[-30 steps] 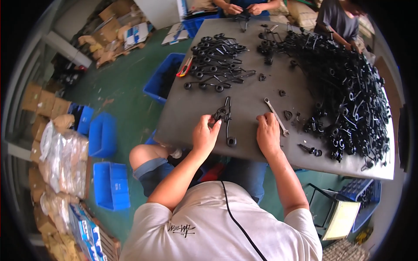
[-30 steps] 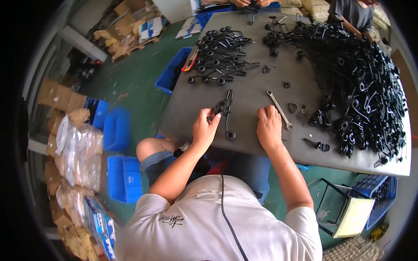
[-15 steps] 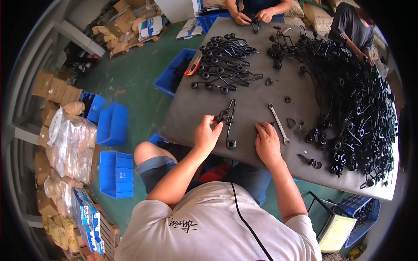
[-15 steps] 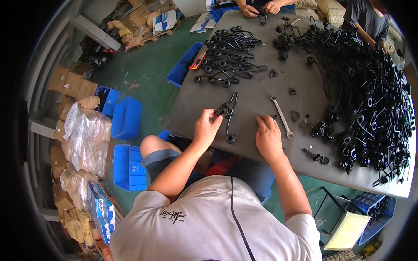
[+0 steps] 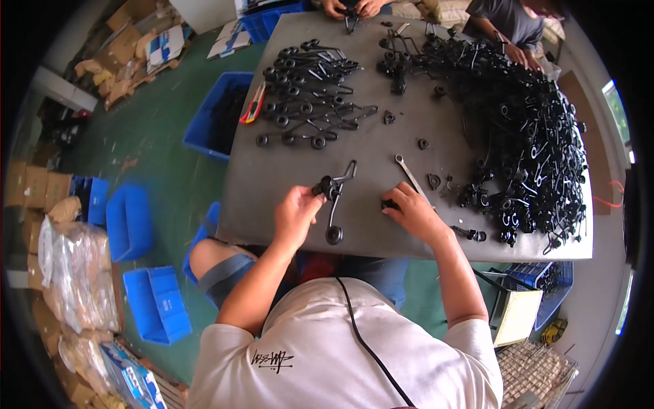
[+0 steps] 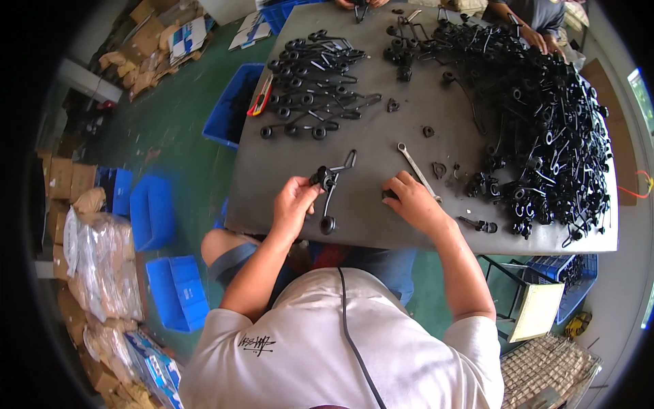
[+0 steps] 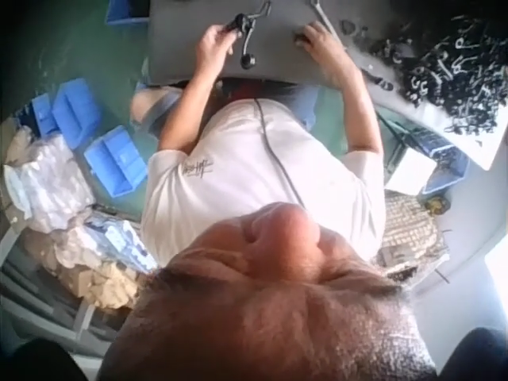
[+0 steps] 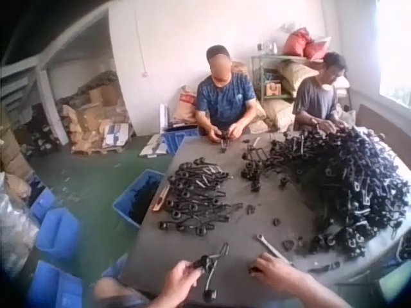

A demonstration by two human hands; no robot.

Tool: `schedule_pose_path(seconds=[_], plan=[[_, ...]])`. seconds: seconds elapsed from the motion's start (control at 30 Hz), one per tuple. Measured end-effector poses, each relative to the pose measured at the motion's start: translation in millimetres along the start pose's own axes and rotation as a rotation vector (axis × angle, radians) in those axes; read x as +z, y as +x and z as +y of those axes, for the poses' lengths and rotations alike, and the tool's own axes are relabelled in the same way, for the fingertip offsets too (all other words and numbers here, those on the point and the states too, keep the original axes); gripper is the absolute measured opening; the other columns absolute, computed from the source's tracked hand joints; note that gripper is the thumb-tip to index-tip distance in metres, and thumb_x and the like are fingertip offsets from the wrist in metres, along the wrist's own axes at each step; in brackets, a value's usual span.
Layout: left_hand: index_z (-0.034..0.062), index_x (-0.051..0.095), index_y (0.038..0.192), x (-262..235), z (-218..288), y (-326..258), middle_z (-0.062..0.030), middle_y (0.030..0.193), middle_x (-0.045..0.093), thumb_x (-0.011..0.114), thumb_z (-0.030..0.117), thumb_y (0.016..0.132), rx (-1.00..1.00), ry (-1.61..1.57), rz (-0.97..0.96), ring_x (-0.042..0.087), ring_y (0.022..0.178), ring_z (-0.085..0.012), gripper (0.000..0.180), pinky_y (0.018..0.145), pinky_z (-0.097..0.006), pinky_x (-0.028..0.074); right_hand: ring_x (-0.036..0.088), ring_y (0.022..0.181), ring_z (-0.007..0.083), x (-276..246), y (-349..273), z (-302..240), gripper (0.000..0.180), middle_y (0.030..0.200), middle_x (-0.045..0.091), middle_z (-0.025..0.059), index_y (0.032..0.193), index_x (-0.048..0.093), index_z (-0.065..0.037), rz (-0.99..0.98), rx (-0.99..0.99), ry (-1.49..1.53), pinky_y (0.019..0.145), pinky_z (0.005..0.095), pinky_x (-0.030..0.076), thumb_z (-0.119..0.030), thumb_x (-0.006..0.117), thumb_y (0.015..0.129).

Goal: Assembling black mechanical/rubber linkage components at a factory workbench.

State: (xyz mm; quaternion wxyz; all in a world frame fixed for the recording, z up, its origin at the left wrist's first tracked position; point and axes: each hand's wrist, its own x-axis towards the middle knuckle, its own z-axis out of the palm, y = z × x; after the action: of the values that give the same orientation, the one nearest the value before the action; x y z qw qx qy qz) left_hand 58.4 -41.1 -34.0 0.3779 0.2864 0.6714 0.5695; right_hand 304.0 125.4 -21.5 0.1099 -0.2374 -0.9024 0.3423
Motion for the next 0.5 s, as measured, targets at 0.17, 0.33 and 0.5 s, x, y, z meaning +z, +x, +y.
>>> schedule_pose_path(seconds=[0.17, 0.33, 0.5], plan=[[-0.0003, 0.059, 0.109, 4, -3, 20, -0.0068, 0.093, 0.074, 0.065, 0.014, 0.097, -0.08, -0.281, -0.25, 0.052, 0.06, -0.0049, 0.019, 0.053, -0.021, 0.042, 0.061, 0.105, 0.0358, 9, -4, -20, 0.035, 0.114, 0.056, 0.0149, 0.118, 0.06, -0.006, 0.102, 0.145, -0.103, 0.092, 0.0425, 0.052, -0.014, 0.073, 0.087], [-0.0017, 0.059, 0.107, 0, -10, 18, -0.0049, 0.087, 0.071, 0.067, 0.011, 0.096, -0.001, -0.151, -0.281, 0.052, 0.057, -0.0046, 0.019, 0.05, -0.022, 0.042, 0.058, 0.115, 0.033, 16, -15, -21, 0.033, 0.125, 0.054, 0.013, 0.118, 0.06, -0.006, 0.214, 0.121, -0.005, 0.096, 0.0408, 0.051, -0.011, 0.073, 0.087], [-0.0026, 0.058, 0.109, -6, -7, 22, -0.0056, 0.089, 0.072, 0.068, 0.01, 0.096, -0.006, -0.238, -0.38, 0.053, 0.056, -0.0049, 0.021, 0.049, -0.021, 0.041, 0.06, 0.102, 0.0317, 30, -22, -13, 0.033, 0.118, 0.054, 0.014, 0.116, 0.06, -0.006, 0.292, 0.184, -0.083, 0.088, 0.0393, 0.053, -0.01, 0.073, 0.087]])
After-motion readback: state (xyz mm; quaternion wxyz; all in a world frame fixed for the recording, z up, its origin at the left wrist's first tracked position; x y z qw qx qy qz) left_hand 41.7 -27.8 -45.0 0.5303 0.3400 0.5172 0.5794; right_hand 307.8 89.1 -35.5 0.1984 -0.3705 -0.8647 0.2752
